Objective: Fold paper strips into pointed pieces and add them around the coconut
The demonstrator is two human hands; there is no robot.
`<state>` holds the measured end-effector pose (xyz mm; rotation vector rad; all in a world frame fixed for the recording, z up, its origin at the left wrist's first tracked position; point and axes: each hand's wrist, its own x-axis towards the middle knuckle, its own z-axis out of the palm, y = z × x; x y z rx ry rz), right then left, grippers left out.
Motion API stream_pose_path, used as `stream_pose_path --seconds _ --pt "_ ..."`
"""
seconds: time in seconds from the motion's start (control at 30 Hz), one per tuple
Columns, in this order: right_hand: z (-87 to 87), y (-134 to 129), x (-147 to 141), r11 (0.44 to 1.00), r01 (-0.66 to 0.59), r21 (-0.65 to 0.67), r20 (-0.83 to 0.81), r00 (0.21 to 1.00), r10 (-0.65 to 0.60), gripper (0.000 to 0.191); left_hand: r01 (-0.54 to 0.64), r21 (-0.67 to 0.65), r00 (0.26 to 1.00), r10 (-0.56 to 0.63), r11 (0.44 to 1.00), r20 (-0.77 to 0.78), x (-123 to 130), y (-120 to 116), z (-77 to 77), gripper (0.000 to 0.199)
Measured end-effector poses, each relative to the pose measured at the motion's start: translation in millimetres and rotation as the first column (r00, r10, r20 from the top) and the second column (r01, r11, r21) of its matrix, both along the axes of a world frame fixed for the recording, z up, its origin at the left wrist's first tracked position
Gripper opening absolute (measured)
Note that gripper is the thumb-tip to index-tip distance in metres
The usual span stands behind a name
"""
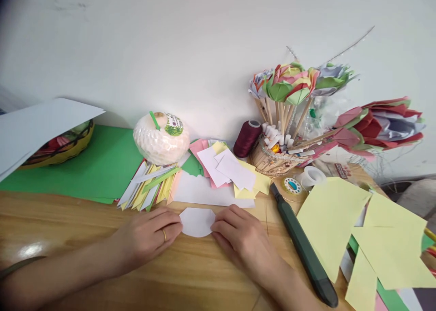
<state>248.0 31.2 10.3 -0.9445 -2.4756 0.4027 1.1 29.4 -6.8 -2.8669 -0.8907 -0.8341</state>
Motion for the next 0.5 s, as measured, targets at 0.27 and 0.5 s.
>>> stream_pose_path --seconds 0.27,0.5 --pt "-1.0 -7.9 -1.7 0.971 0.095 -0.218 0.037 0.995 -0.089 0.016 -0.023 -0.361 0.986 0.081 0.932 0.145 4.7 -0.6 5.6 0.018" --pt "1.6 -9.7 -2.2 0.943 0.119 -0.312 0.024 0.993 -0.117 0.016 0.004 -0.526 0.968 0.130 0.850 0.217 4.2 0.6 1.8 0.017"
